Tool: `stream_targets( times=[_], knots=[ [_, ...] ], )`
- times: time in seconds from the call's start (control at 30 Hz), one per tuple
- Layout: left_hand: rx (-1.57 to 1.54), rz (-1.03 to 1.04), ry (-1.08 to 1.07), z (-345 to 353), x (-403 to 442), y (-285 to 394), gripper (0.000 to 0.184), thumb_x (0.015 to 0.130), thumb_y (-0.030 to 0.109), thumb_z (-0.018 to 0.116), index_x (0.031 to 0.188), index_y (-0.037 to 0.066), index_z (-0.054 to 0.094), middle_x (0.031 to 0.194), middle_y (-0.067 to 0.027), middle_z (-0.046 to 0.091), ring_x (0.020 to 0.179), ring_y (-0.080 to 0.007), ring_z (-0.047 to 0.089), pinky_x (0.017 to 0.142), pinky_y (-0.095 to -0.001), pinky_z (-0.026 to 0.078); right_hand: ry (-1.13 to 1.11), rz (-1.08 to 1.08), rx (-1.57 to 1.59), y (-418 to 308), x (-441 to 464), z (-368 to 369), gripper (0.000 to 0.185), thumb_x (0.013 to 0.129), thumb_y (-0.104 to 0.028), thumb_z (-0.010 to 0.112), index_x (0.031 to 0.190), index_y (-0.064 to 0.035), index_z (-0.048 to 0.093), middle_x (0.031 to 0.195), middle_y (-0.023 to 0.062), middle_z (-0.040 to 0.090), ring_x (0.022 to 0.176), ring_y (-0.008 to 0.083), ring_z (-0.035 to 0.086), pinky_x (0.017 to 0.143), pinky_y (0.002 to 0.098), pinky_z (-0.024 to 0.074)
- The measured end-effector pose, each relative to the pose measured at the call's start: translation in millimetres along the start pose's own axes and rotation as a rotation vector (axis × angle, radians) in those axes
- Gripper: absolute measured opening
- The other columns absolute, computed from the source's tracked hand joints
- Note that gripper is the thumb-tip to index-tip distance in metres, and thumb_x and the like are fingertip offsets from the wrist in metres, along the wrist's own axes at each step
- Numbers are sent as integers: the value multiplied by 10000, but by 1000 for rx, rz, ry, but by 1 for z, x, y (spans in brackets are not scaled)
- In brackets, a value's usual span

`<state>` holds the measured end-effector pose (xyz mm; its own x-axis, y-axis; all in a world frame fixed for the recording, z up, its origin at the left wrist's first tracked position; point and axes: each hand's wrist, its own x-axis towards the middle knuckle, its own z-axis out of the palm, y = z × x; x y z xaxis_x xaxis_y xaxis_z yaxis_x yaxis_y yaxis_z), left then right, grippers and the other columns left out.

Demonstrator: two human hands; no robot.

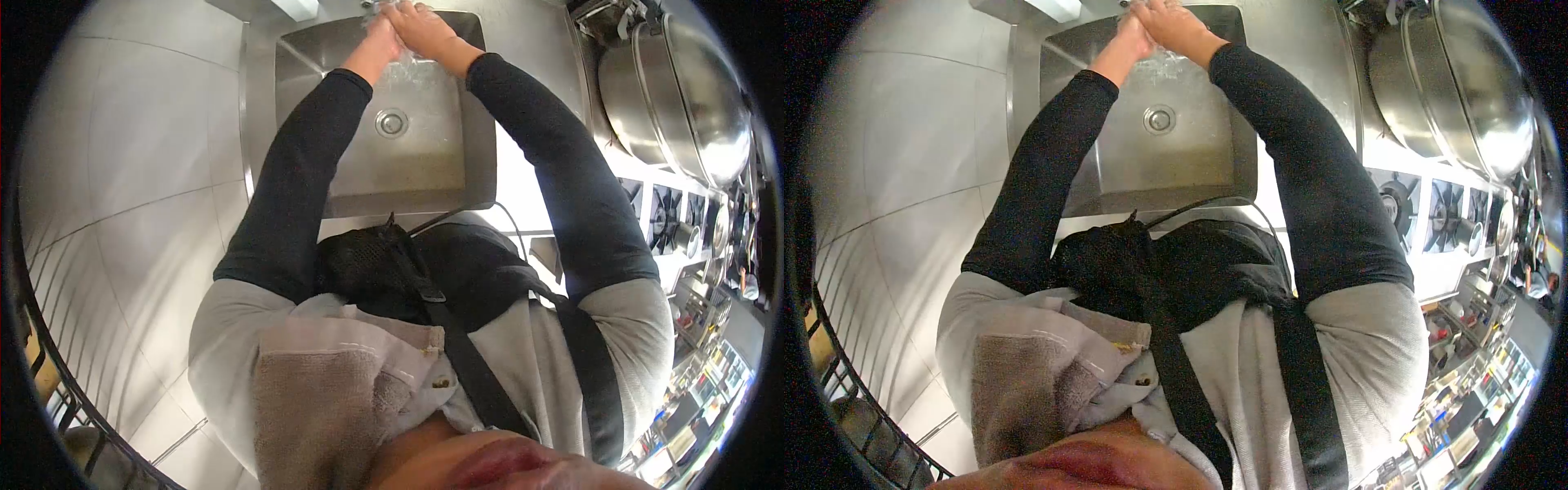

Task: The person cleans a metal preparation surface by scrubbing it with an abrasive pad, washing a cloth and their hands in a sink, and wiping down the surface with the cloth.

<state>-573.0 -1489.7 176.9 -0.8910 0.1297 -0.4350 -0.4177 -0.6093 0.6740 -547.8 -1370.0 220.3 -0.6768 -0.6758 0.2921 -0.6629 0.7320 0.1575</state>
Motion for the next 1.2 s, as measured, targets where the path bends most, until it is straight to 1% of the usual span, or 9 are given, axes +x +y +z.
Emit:
stream_targets(
  times=[0.13,0.3,0.4,0.5,0.83,0.93,1.03,1.17,1.2],
  knots=[
    [443,143,226,-11,-14,-20,349,970,264,458,1141,8,622,1145,-157,671,1000,-261,652,823,-427,525,-274,492,498,-26,-15,8,737,852,-181,661,1483,-33,310,1177,251,649,1079,418,648,905,498,524],
    [897,297,165,-35,-36,-43,306,898,255,523,910,0,691,957,-168,702,836,-274,669,720,-415,518,-191,430,661,-52,-48,24,369,815,-307,637,1007,2,699,1045,246,697,981,430,671,869,488,548],
    [1634,933,9,-53,-40,-47,223,833,195,570,760,0,649,766,-167,657,712,-294,622,679,-432,480,-316,440,629,-62,-55,14,376,820,-318,604,1029,-20,699,1056,243,695,975,431,670,883,482,542],
    [1335,422,34,-21,-85,-30,234,835,217,584,797,-7,641,761,-219,640,684,-315,620,650,-425,475,-208,427,752,-70,-71,33,340,804,-291,599,963,-10,704,995,238,705,943,436,672,877,483,541],
    [1344,355,-441,-31,-103,-57,450,985,441,486,993,32,673,962,-148,716,891,-302,678,804,-410,505,-514,915,2203,-90,-145,-7,169,775,-139,721,909,-103,624,593,-6,487,435,86,371,405,259,294],
    [1632,293,-357,-52,-62,-47,436,1009,409,475,984,11,652,855,-144,661,797,-239,618,764,-381,479,-630,967,1694,-80,-160,-48,366,883,-328,753,1164,-161,588,826,-77,491,673,55,440,523,249,363],
    [1061,293,-207,-84,-5,-52,283,974,329,566,1019,67,664,909,-45,669,856,-212,618,812,-341,483,-467,835,1703,-77,-205,-32,548,845,-330,789,1300,-83,608,1117,51,676,1001,150,621,888,294,487],
    [691,10,253,-92,37,-4,231,951,303,625,1032,90,660,902,-40,661,835,-185,614,830,-361,493,-248,892,1702,-73,-236,-60,661,803,-184,824,1359,-17,508,1229,81,647,1091,173,624,872,297,529],
    [349,44,-137,-148,79,0,404,976,432,554,1062,46,639,870,-77,643,828,-218,618,829,-388,510,-172,927,1728,-70,-236,-77,716,824,-203,804,1410,-33,429,1237,81,623,1064,188,632,825,322,556]
  ],
)
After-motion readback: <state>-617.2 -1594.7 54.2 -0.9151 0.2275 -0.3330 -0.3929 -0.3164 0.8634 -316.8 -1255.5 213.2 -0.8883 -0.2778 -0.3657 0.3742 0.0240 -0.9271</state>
